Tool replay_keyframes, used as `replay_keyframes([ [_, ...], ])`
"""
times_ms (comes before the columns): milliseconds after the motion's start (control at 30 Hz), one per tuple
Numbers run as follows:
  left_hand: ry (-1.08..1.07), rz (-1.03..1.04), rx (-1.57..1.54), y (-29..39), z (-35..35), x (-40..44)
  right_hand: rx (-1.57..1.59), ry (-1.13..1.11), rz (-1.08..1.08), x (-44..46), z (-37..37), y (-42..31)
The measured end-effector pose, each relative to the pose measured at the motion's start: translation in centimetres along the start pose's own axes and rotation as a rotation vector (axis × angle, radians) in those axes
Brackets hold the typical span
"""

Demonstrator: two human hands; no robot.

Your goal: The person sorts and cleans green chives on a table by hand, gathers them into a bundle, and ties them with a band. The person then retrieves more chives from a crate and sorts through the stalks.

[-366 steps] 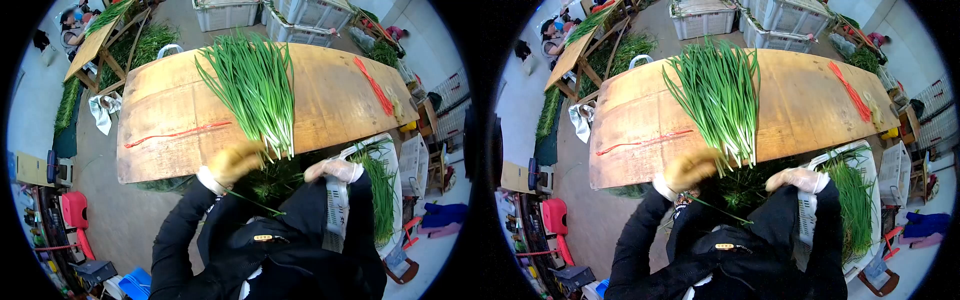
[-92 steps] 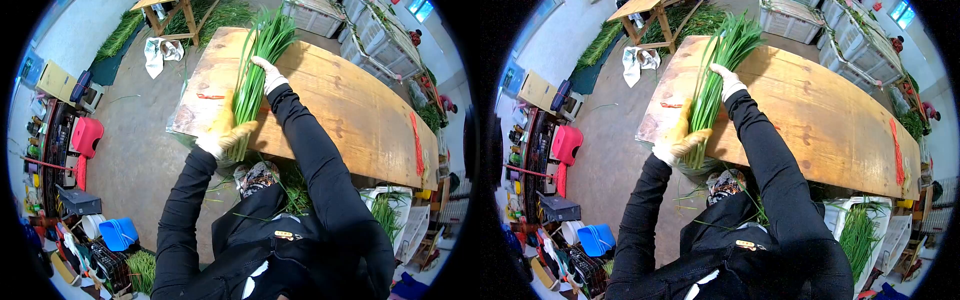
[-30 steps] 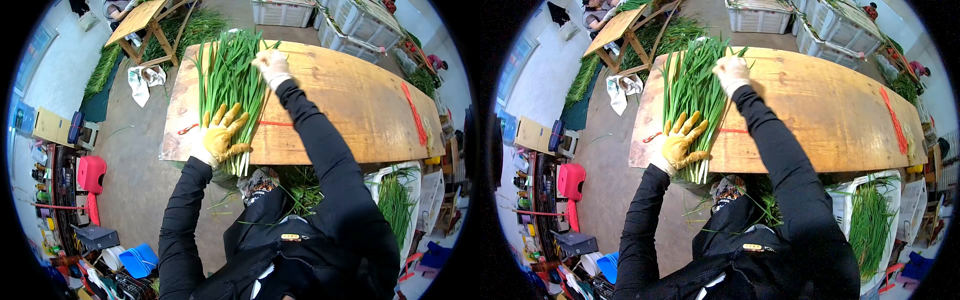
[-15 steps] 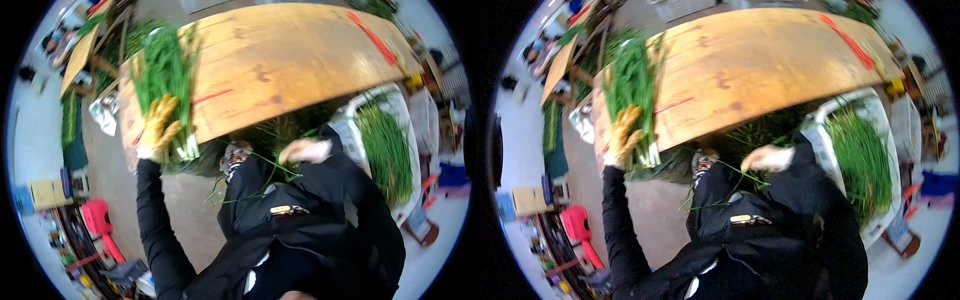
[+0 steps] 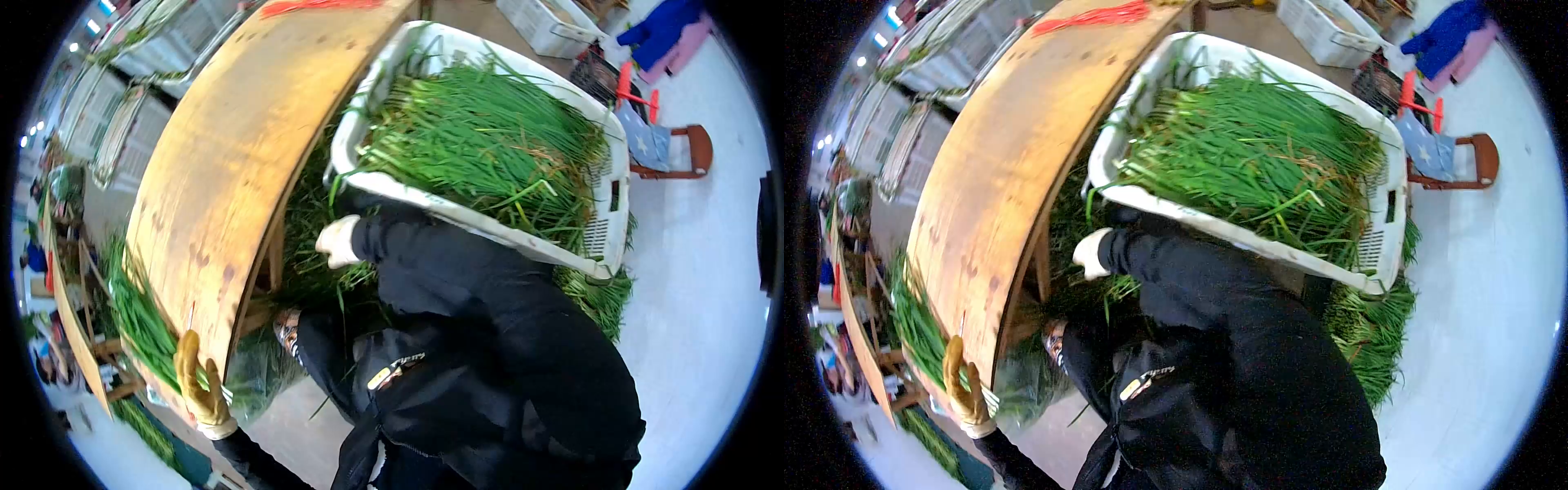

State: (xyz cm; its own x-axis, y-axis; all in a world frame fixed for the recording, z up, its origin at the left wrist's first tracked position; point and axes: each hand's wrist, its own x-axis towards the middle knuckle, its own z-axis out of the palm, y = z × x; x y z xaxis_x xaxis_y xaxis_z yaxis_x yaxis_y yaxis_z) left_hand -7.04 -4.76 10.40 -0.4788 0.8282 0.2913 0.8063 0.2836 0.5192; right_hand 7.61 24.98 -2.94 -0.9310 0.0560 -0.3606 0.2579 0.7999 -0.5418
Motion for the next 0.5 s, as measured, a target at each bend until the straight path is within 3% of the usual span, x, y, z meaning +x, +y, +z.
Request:
replay_keyframes([
  [33, -0.022, -0.007, -0.135, 1.5, 1.6, 1.0, 0.069, 0.132, -0.195, -3.1, -0.2, 0.6],
  [67, -0.086, 0.080, -0.045, 3.0, 2.8, 2.4, 0.178, -0.028, -0.127, -7.0, -3.0, -0.2],
  [100, -0.125, 0.119, -0.052, 4.3, 4.5, 3.8, 0.182, 0.042, -0.211, -9.6, -3.2, 1.6],
  [133, -0.165, 0.159, -0.074, 5.3, 6.2, 5.1, 0.142, 0.236, -0.215, -13.1, -3.5, 3.3],
  [167, -0.212, 0.199, -0.100, 6.4, 8.0, 6.3, 0.347, 0.415, -0.193, -15.5, -2.0, 6.5],
  [200, -0.261, 0.177, -0.206, 7.4, 9.9, 7.5, 0.275, 0.471, 0.119, -19.4, -2.9, 7.6],
  [233, -0.286, 0.198, -0.225, 8.8, 11.7, 8.8, 0.205, 0.602, 0.168, -22.5, -1.7, 11.0],
  [267, -0.296, 0.252, -0.298, 10.5, 13.6, 10.0, 0.004, 0.737, 0.363, -26.5, -0.8, 12.8],
  [300, -0.305, 0.303, -0.369, 11.9, 15.2, 11.3, -0.049, 0.736, 0.488, -30.1, 0.0, 15.1],
  [333, -0.336, 0.475, -0.234, 12.9, 16.6, 12.9, -0.087, 0.646, 0.735, -33.4, 1.3, 17.6],
  [400, -0.359, 0.628, -0.066, 15.3, 19.6, 15.4, -0.199, 0.409, 1.140, -38.5, 3.4, 20.0],
  [500, -0.359, 0.631, -0.013, 16.4, 24.5, 17.6, -0.265, 0.168, 1.315, -41.9, 7.0, 23.0],
])
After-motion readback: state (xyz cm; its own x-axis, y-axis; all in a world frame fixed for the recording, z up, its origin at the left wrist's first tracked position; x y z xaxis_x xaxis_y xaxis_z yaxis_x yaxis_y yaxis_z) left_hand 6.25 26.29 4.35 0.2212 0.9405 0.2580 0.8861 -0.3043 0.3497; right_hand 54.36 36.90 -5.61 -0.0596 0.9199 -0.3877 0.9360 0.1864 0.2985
